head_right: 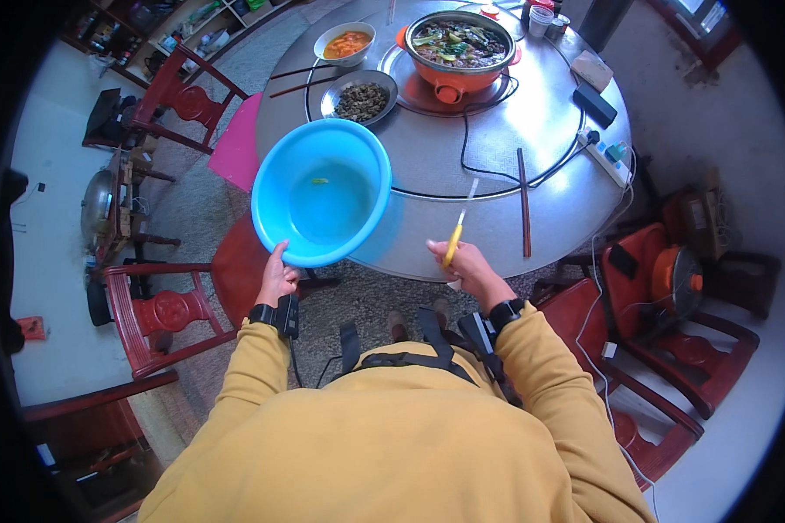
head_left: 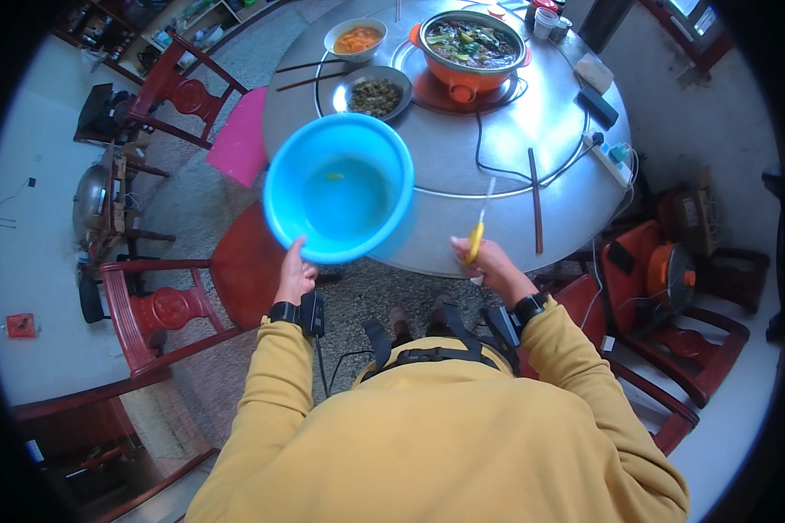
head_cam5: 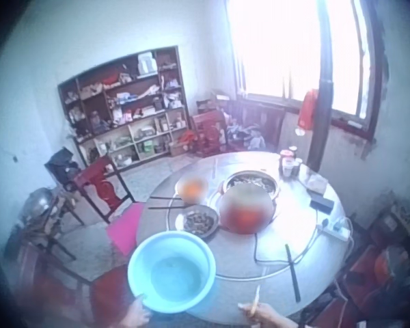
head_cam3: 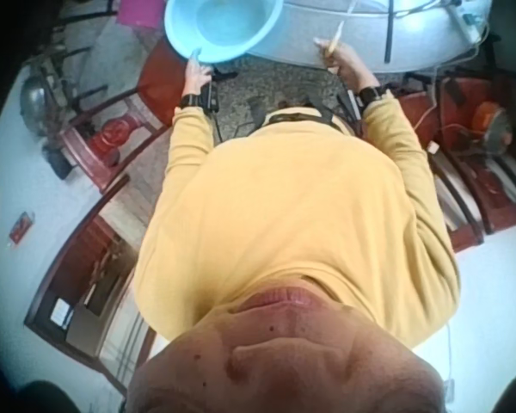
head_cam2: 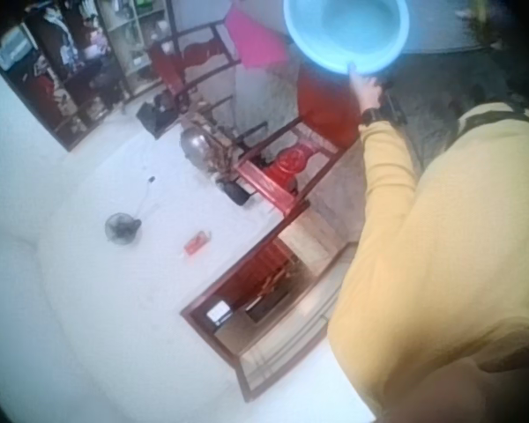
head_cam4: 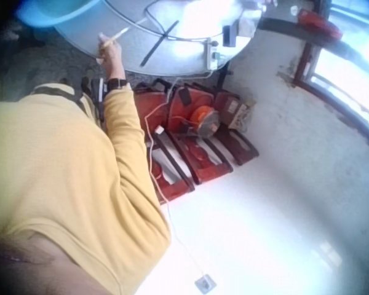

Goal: The person stirs vegetables in a hot pot on a dining table, then carries a blue bowl and scissors to the kitchen. They place the bowl in the sink, move a wok on the stove, and add a spoonful of seasoning to a bowl of greens.

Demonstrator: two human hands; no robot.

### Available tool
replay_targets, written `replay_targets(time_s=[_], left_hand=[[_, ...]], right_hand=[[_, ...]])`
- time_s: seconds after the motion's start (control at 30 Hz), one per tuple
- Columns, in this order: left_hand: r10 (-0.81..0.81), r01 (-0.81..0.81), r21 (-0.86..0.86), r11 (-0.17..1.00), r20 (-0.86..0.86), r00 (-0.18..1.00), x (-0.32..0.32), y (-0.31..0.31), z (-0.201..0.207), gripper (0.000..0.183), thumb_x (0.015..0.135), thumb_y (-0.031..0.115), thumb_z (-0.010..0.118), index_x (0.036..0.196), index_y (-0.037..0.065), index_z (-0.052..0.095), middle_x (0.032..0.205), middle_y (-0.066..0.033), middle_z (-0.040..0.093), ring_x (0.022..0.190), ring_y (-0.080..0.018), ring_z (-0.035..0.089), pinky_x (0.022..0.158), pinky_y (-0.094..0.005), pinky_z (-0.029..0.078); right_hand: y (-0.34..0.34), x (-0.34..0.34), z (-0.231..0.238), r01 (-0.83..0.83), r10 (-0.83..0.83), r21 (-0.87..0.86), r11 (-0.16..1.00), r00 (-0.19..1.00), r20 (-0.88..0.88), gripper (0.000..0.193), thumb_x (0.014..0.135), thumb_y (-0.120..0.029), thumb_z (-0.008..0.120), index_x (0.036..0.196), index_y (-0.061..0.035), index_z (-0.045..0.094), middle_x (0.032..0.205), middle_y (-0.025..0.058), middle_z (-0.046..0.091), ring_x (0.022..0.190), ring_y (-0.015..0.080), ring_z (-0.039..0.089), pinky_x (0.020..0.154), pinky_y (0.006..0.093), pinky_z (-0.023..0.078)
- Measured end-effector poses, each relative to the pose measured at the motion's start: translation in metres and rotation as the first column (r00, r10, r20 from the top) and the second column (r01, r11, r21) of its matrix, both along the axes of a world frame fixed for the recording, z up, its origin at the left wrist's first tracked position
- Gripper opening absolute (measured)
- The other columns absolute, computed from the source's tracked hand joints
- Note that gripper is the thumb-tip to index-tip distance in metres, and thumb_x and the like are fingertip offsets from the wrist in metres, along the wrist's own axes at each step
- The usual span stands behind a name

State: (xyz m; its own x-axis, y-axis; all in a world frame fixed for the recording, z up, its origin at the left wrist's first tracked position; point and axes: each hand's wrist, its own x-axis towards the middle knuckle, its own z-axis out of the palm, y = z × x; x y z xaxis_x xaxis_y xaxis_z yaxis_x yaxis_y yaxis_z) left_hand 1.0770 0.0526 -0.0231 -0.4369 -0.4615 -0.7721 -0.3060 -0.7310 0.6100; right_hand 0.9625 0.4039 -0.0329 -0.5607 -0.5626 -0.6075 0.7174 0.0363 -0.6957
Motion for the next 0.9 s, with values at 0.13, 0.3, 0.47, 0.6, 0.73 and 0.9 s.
replay_targets(time_s=[0.13, 0.3, 0.47, 0.6, 0.73, 0.9], left_hand=[[-0.077, 0.080, -0.143, 0.986, 0.022, 0.997, -0.002, 0.002, 0.001, 0.018, 0.079, 0.021, 0.058, 0.080, 0.008, 0.046, 0.052, 0.0012, 0.037, 0.032, -0.0077, 0.025, 0.028, -0.0201, 0.018], [-0.137, 0.147, -0.169, 0.975, 0.067, 0.988, -0.003, 0.006, 0.008, 0.013, 0.075, 0.012, 0.056, 0.079, 0.008, 0.044, 0.051, 0.0019, 0.035, 0.032, -0.0073, 0.025, 0.028, -0.0206, 0.018], [-0.090, 0.089, -0.192, 0.977, -0.001, 0.996, -0.001, 0.007, 0.008, 0.016, 0.073, 0.008, 0.056, 0.077, 0.010, 0.041, 0.052, 0.0033, 0.034, 0.034, -0.0059, 0.026, 0.029, -0.0190, 0.020], [-0.129, 0.126, -0.234, 0.964, 0.003, 0.992, 0.000, 0.006, 0.008, 0.015, 0.073, 0.007, 0.056, 0.078, 0.009, 0.042, 0.053, 0.0032, 0.035, 0.035, -0.0055, 0.027, 0.030, -0.0192, 0.020], [-0.200, 0.186, -0.301, 0.935, -0.014, 0.980, -0.003, 0.004, 0.012, 0.014, 0.072, 0.007, 0.056, 0.079, 0.007, 0.044, 0.054, 0.0025, 0.036, 0.036, -0.0051, 0.029, 0.030, -0.0201, 0.020], [-0.296, 0.268, -0.399, 0.877, -0.009, 0.955, -0.010, 0.006, 0.022, 0.014, 0.072, 0.008, 0.056, 0.082, 0.002, 0.050, 0.061, -0.0020, 0.045, 0.038, -0.0085, 0.035, 0.032, -0.0224, 0.022]], right_hand=[[-0.052, -0.014, 0.005, -0.034, 0.033, 0.005, 0.999, 0.984, 0.174, 0.054, 0.077, -0.048, 0.059, 0.104, -0.0026, 0.052, 0.071, 0.0006, 0.045, 0.060, 0.0091, 0.041, 0.054, 0.0238, 0.035], [-0.123, -0.020, 0.006, -0.048, 0.062, 0.166, 0.985, 0.994, -0.085, 0.079, 0.075, -0.056, 0.056, 0.127, 0.0009, 0.038, 0.102, 0.0126, 0.049, 0.087, 0.0198, 0.048, 0.073, 0.0363, 0.039], [-0.145, -0.027, -0.002, 0.007, -0.006, 0.091, 0.996, 1.000, -0.012, 0.059, 0.072, -0.040, 0.064, 0.111, 0.0006, 0.048, 0.101, 0.0132, 0.051, 0.090, 0.0222, 0.048, 0.074, 0.0383, 0.038], [-0.140, -0.024, -0.004, 0.066, -0.061, 0.132, 0.989, 0.997, -0.042, 0.043, 0.073, -0.032, 0.064, 0.100, -0.0010, 0.051, 0.089, 0.0095, 0.052, 0.080, 0.0179, 0.049, 0.069, 0.0328, 0.039], [-0.138, -0.006, -0.004, 0.215, -0.199, 0.116, 0.970, 0.970, -0.139, 0.027, 0.073, -0.026, 0.063, 0.084, -0.0024, 0.054, 0.072, 0.0061, 0.052, 0.061, 0.0155, 0.049, 0.053, 0.0303, 0.038], [-0.135, 0.021, -0.007, 0.371, -0.319, 0.228, 0.900, 0.918, -0.237, 0.021, 0.074, -0.020, 0.060, 0.080, -0.0015, 0.054, 0.062, 0.0056, 0.051, 0.051, 0.0146, 0.049, 0.044, 0.0275, 0.037]])
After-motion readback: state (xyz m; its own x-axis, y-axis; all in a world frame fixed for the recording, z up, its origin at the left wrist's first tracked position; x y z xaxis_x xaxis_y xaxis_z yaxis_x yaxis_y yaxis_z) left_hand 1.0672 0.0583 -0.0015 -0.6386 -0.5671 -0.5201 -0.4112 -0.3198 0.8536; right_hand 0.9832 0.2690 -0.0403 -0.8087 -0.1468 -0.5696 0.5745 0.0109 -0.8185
